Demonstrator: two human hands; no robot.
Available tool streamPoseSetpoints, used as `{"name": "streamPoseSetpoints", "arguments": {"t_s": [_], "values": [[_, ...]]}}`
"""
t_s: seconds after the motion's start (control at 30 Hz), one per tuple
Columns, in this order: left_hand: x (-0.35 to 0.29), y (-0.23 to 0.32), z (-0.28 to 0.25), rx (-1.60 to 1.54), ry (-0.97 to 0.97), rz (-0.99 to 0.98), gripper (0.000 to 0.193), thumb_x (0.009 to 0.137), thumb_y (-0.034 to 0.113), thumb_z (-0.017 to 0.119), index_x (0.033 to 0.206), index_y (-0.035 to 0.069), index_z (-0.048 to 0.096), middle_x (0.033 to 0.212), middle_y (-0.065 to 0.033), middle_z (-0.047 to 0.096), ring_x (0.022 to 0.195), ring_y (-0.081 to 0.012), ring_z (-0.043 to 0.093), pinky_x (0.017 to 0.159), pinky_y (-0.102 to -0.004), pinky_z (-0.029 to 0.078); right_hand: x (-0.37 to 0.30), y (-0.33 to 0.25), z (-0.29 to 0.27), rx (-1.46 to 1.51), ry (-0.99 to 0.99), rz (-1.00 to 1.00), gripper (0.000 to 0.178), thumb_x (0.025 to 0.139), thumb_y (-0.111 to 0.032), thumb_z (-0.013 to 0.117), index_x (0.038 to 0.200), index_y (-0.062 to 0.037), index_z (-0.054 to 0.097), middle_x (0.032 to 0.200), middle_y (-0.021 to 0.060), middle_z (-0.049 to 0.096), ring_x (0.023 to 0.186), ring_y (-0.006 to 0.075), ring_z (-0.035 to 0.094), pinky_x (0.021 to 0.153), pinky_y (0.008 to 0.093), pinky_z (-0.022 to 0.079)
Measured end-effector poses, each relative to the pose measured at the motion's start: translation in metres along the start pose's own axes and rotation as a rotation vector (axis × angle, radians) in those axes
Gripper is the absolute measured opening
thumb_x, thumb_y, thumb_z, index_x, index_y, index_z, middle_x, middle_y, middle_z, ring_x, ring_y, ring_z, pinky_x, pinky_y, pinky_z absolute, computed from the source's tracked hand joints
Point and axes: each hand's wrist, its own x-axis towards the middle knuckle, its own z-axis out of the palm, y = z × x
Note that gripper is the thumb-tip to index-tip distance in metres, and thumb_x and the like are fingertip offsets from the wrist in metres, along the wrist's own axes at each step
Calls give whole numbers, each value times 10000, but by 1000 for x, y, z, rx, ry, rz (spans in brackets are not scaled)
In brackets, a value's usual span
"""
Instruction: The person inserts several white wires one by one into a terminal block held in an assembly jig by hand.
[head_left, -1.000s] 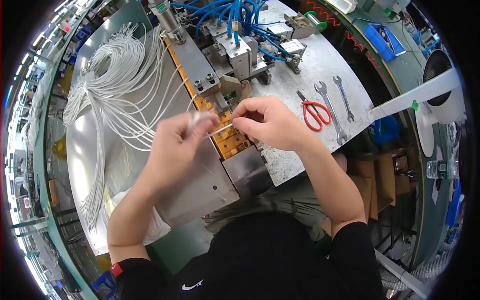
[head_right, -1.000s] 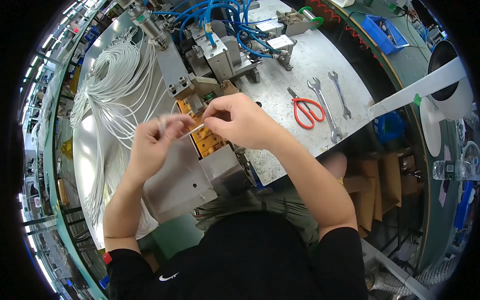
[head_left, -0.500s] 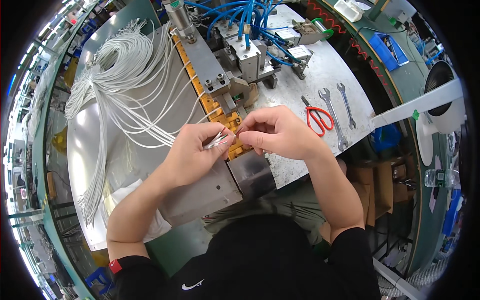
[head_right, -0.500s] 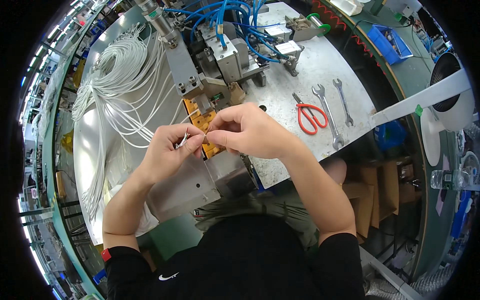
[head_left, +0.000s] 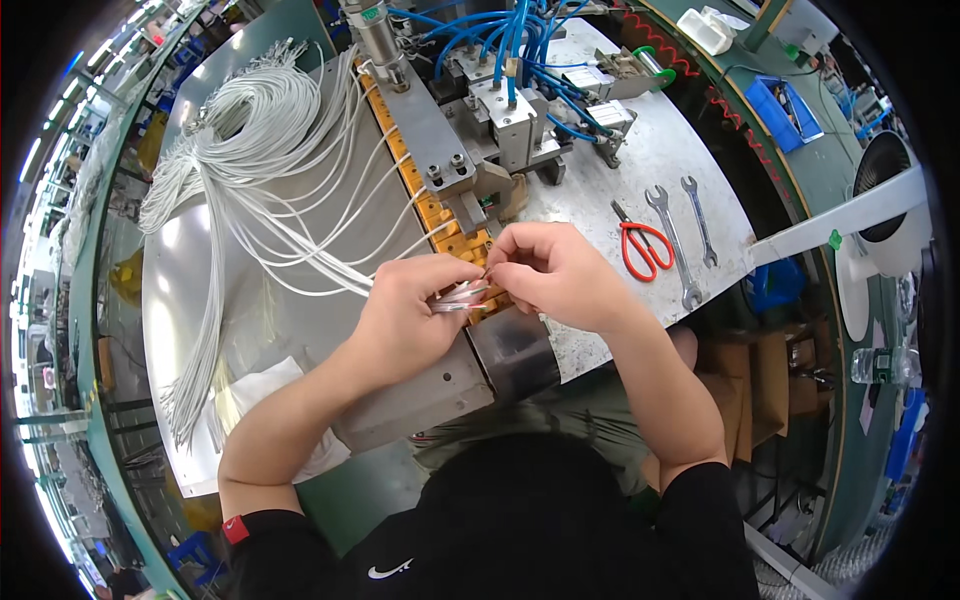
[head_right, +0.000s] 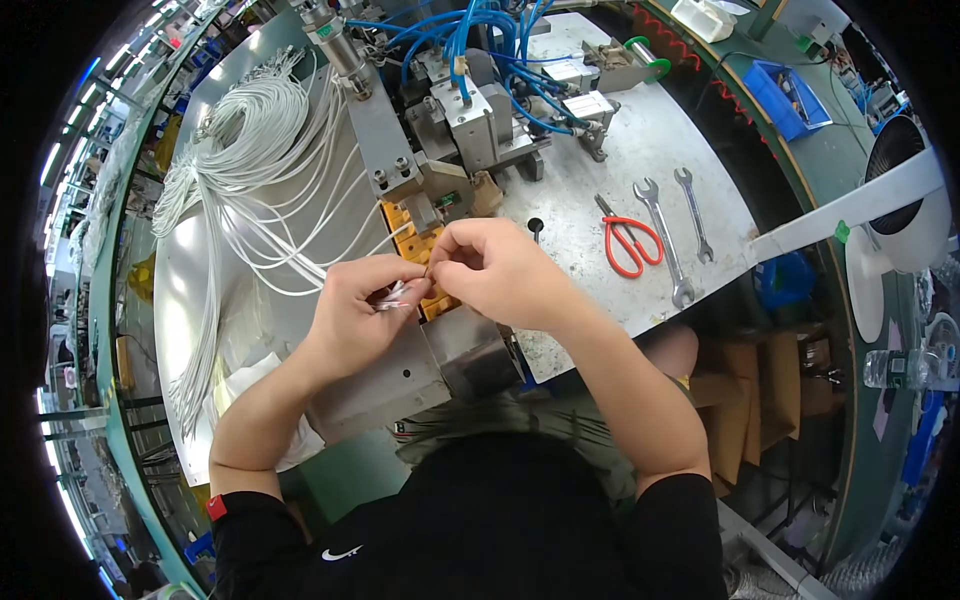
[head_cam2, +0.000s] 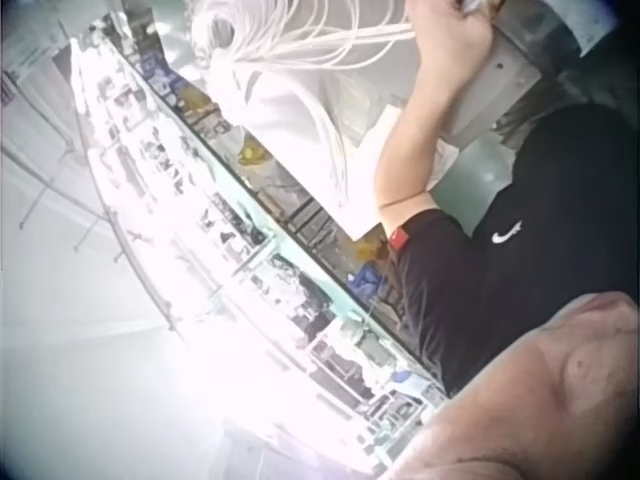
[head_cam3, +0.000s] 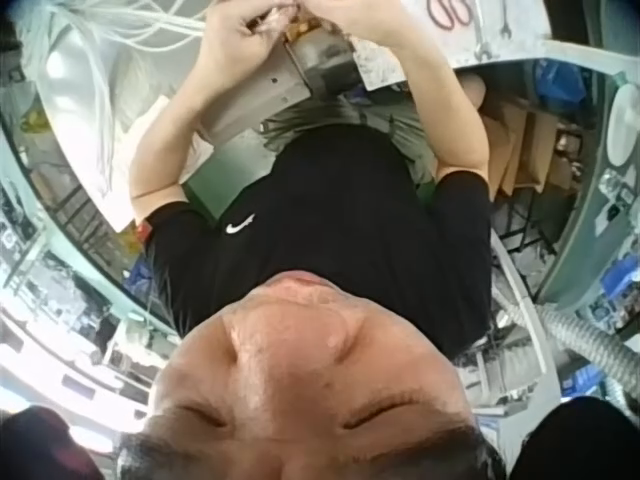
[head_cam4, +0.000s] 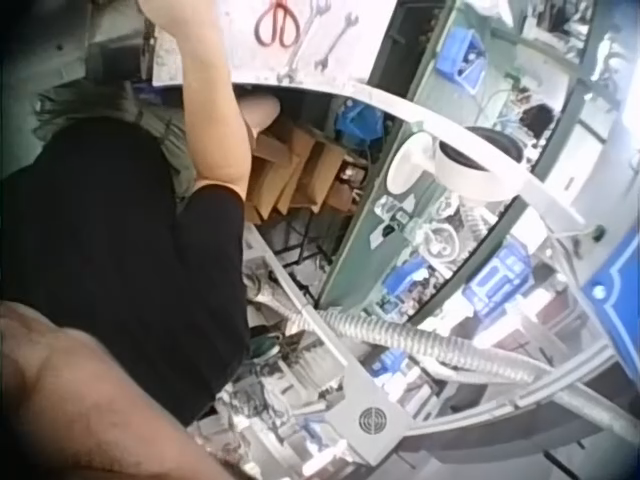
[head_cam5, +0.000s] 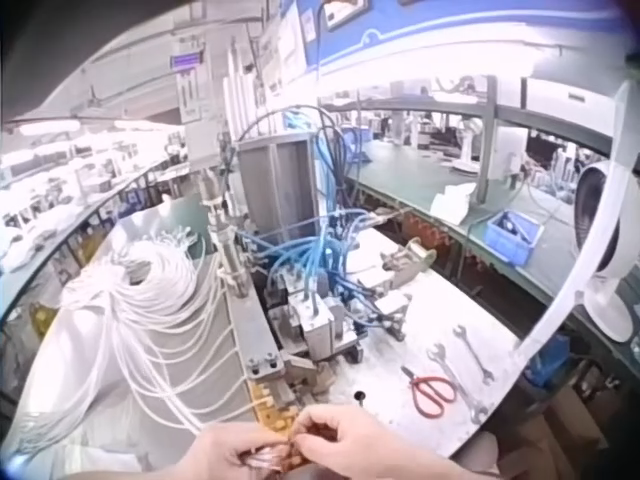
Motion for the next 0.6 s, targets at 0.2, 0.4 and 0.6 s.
{"name": "streamPoseSetpoints", "arguments": {"t_s": [0.2,0.4,0.6], "values": [[1,3,-7,-148,-143,-192,104,833,65,647,881,-27,648,712,-92,604,629,-157,543,583,-278,429,-3,-4,-8,-72,-144,-44,84,851,-59,584,822,18,603,680,16,592,591,53,514,533,216,405],[3,4,-9,76,-247,-139,110,848,92,642,884,-12,645,715,-82,585,664,-190,553,602,-310,429,7,10,-21,-372,-189,-161,118,849,-84,608,770,4,612,624,0,556,525,52,479,485,199,360],[6,-11,-8,371,-110,32,78,801,57,658,843,-3,630,751,-144,590,677,-315,565,606,-374,440,17,27,-31,-73,-28,195,163,860,-125,596,772,10,621,591,23,549,503,70,462,483,242,357]]}}
